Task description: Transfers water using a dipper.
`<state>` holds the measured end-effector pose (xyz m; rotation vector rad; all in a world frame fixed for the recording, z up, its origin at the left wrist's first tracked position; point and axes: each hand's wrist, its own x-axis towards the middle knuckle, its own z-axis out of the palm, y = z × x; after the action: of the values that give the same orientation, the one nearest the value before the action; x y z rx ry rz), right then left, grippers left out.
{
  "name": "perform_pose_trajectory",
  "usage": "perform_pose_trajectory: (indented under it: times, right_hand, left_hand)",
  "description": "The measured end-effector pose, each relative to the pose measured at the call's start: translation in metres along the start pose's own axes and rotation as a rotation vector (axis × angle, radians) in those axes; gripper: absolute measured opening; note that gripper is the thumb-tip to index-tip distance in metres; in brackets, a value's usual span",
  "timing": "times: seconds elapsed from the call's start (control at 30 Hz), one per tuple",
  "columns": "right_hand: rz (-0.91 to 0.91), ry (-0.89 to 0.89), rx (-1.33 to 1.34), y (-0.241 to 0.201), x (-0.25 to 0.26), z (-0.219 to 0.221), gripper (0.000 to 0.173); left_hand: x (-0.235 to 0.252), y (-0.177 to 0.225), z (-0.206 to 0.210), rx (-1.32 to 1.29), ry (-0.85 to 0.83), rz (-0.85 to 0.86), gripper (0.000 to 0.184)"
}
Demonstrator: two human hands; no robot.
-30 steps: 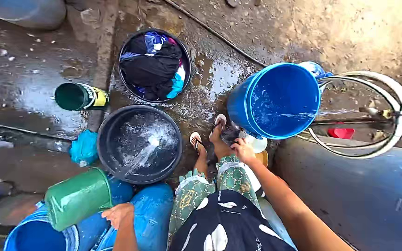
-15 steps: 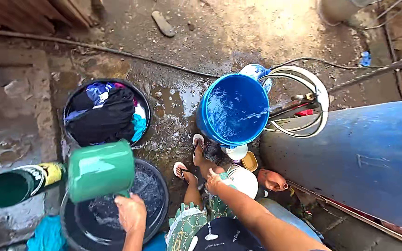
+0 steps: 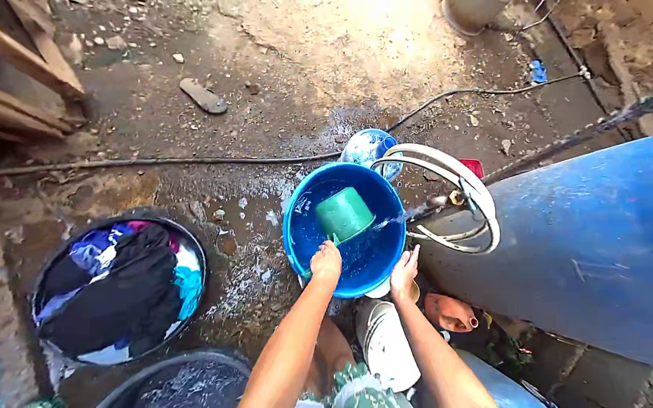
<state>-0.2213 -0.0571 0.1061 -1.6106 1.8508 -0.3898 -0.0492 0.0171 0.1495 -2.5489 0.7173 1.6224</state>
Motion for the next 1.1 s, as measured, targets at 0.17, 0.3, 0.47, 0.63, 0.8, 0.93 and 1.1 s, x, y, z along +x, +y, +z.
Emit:
perform_pose_trajectory:
  times: [0.17,0.3,0.47,0.63,0.8,0.93,1.1]
  right_hand:
    - [0.009,0.075,-0.154,0.000,0.005,0.029,0.051]
    - [-0.044,0.117,-0.178,0.001,0.001,0.029,0.048]
    - [-0.110,0.149,-0.122,0.009,0.001,0.032,0.048]
    - [-0.091,0.139,-0.137,0.006,0.000,0.030,0.047]
    - [-0.053,0.106,-0.167,0.004,-0.002,0.029,0.047]
    - [-0.081,0.090,-0.154,0.004,-0.002,0.028,0.048]
    - [-0.112,0.051,-0.142,0.000,-0.001,0.022,0.049]
  left_hand:
    - [0.113,0.019,0.028,-0.064,0.150,-0.195,0.052]
    - [0.151,0.037,0.079,-0.084,-0.032,-0.201,0.050]
    - [0.191,0.023,0.076,-0.338,-0.244,-0.051,0.060]
    - [0.188,0.007,0.039,-0.384,-0.439,0.023,0.060]
    - [0.116,-0.007,0.004,-0.575,-0.523,0.109,0.044]
    - [0.057,-0.024,-0.014,-0.685,-0.556,0.192,0.039]
    - [-0.011,-0.055,-0.020,-0.796,-0.496,0.338,0.034]
